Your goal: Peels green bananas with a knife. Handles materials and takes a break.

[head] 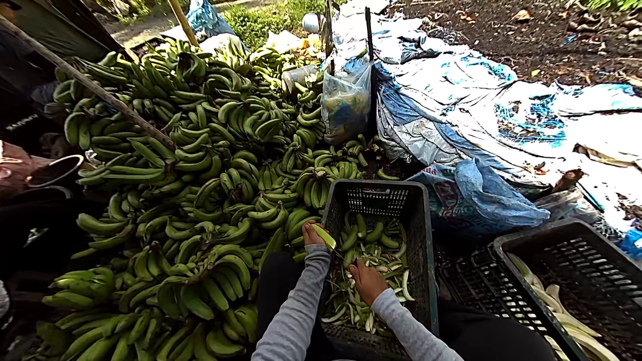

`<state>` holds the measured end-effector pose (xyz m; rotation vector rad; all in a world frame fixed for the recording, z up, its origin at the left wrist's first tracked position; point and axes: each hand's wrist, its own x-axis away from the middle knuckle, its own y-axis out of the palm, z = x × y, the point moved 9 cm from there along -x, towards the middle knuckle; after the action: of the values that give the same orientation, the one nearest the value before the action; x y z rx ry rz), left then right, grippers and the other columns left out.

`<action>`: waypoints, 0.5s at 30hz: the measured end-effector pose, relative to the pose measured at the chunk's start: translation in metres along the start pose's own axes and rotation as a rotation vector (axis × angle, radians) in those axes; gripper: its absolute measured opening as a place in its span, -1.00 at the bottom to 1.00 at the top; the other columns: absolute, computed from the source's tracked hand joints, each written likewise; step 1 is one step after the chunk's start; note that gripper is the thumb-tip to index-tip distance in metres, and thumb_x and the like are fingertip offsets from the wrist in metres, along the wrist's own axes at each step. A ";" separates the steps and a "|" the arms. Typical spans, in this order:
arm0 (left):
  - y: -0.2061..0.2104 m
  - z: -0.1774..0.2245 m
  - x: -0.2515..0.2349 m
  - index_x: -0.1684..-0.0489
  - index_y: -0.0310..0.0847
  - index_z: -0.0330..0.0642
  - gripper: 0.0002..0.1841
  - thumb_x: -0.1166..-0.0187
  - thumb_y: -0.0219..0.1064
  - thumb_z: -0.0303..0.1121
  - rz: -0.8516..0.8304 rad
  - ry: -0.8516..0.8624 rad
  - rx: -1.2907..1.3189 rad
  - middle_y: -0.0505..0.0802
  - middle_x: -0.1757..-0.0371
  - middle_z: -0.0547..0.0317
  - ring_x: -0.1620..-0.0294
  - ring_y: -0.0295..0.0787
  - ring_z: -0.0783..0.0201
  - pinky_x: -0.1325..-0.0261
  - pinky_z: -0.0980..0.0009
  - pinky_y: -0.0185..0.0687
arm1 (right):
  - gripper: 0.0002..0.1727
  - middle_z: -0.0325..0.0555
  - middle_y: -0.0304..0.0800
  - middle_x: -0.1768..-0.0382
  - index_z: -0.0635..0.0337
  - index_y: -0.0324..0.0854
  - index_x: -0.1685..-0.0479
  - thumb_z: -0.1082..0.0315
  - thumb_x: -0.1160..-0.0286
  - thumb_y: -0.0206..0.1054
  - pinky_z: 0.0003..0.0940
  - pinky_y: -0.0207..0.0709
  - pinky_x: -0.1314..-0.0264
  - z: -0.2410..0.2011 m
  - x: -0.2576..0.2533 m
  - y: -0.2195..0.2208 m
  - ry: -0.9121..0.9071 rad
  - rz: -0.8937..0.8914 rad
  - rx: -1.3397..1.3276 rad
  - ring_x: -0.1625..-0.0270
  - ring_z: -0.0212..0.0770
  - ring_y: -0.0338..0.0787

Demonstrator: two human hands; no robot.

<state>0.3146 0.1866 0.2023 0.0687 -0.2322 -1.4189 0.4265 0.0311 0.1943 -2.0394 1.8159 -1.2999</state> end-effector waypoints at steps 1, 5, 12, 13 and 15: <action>0.001 0.000 0.002 -0.24 0.25 -0.52 -0.58 -0.91 -0.45 -0.37 -0.004 -0.014 0.005 0.62 0.42 0.17 0.55 0.59 0.45 0.35 0.52 0.63 | -0.33 0.36 0.74 -0.30 0.33 0.27 -0.71 -0.01 -0.95 -0.30 0.25 0.48 -0.47 0.001 0.000 0.000 0.012 0.005 0.009 -0.40 0.33 0.73; 0.010 -0.017 0.011 -0.25 0.23 -0.42 -0.55 -0.93 -0.51 -0.27 -0.054 -0.123 0.086 0.63 0.46 0.22 0.58 0.62 0.41 0.41 0.48 0.64 | -0.34 0.34 0.73 -0.33 0.30 0.27 -0.72 -0.01 -0.95 -0.29 0.24 0.47 -0.48 0.005 -0.008 0.001 0.017 0.021 0.026 -0.42 0.31 0.72; 0.029 -0.043 0.049 -0.08 0.28 -0.19 -0.52 -0.93 -0.53 -0.10 -0.104 -0.462 0.261 0.66 0.56 0.23 0.61 0.71 0.33 0.50 0.43 0.68 | -0.37 0.31 0.70 -0.39 0.25 0.31 -0.71 0.01 -0.95 -0.28 0.27 0.46 -0.48 0.025 -0.026 -0.002 0.008 0.041 0.037 -0.45 0.30 0.70; 0.031 -0.044 0.053 -0.07 0.29 -0.20 -0.51 -0.93 -0.54 -0.11 -0.120 -0.491 0.283 0.67 0.56 0.24 0.59 0.73 0.33 0.46 0.44 0.70 | -0.37 0.30 0.70 -0.40 0.23 0.31 -0.71 0.00 -0.95 -0.27 0.27 0.46 -0.48 0.027 -0.027 -0.003 0.000 0.046 0.046 -0.45 0.30 0.70; 0.037 -0.046 0.055 -0.05 0.31 -0.18 -0.48 -0.92 -0.58 -0.11 -0.230 -0.514 0.336 0.71 0.55 0.28 0.49 0.77 0.33 0.24 0.40 0.76 | -0.38 0.29 0.70 -0.41 0.22 0.31 -0.72 0.01 -0.94 -0.24 0.28 0.47 -0.46 0.029 -0.028 -0.009 -0.029 0.075 0.059 -0.44 0.30 0.71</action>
<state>0.3667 0.1337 0.1712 0.0038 -0.9116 -1.5964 0.4547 0.0449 0.1668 -1.9300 1.8010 -1.2820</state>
